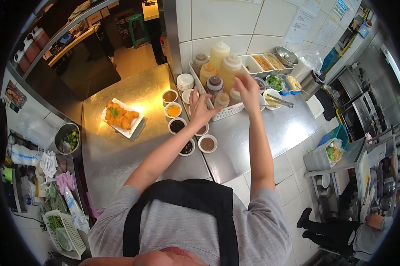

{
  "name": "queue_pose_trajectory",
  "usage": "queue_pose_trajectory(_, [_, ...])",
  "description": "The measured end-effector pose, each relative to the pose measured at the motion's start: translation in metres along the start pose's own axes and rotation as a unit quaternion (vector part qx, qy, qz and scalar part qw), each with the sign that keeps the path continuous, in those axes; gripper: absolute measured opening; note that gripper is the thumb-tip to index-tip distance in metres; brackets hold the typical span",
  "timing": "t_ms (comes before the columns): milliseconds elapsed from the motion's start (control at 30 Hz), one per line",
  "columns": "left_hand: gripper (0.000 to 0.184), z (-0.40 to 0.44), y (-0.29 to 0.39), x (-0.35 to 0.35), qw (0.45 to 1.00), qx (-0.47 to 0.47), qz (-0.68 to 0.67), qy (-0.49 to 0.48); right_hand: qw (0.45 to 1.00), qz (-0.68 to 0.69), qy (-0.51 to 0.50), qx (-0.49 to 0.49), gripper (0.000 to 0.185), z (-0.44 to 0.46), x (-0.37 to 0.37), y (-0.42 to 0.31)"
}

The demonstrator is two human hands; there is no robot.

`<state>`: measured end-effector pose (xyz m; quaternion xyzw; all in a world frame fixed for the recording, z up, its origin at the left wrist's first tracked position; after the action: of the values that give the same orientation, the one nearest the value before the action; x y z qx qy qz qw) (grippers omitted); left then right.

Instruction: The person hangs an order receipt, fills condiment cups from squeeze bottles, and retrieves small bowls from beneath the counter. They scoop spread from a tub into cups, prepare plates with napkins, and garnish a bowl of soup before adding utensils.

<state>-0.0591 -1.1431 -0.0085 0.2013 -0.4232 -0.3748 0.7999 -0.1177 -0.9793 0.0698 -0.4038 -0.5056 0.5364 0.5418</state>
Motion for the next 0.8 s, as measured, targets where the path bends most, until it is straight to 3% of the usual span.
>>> queue_pose_trajectory(67, [0.055,-0.001,0.004,-0.003,0.999,0.012,0.016,0.027,0.961,-0.239,0.133,0.040,0.044,-0.016,0.037,0.007])
queue_pose_trajectory(100, [0.055,0.001,0.005,-0.005,0.999,0.013,0.020,0.029,0.961,-0.241,0.132,0.039,0.044,-0.014,0.041,0.029])
queue_pose_trajectory(167, [0.054,0.003,0.008,-0.012,0.999,0.025,0.026,0.019,0.913,-0.380,0.110,0.097,0.057,-0.011,0.029,0.076])
queue_pose_trajectory(300, [0.056,0.002,0.009,-0.019,0.998,0.054,0.018,0.034,0.899,-0.402,0.174,0.009,0.062,-0.003,0.018,0.092])
queue_pose_trajectory(467, [0.052,0.006,0.017,-0.009,0.995,-0.015,0.041,0.095,0.878,-0.429,0.204,0.061,0.056,-0.012,0.005,0.067])
queue_pose_trajectory(567, [0.046,0.011,0.027,0.019,0.985,-0.077,-0.038,0.147,0.926,-0.263,0.197,0.186,0.060,-0.032,0.006,0.020])
queue_pose_trajectory(600, [0.046,0.015,0.033,0.033,0.986,-0.074,-0.038,0.143,0.951,-0.167,0.201,0.168,0.059,-0.039,0.015,0.007])
queue_pose_trajectory(667, [0.043,0.021,0.033,0.052,0.939,-0.035,-0.316,0.133,0.983,0.023,0.123,0.132,0.049,-0.044,0.022,-0.011])
queue_pose_trajectory(800, [0.043,0.004,0.048,0.129,0.895,-0.072,-0.395,0.196,0.971,0.156,0.097,0.153,0.043,-0.094,0.027,-0.081])
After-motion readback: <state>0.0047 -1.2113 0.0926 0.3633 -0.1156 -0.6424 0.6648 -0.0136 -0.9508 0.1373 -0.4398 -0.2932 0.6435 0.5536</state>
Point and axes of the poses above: each hand's wrist, its own z-axis towards the middle knuckle, its own x-axis out of the back of the hand, y = z × x, the point moved 10 cm from there along z, towards the middle knuckle, and after that the axes turned 13 degrees about -x, right-handed, at the moved point
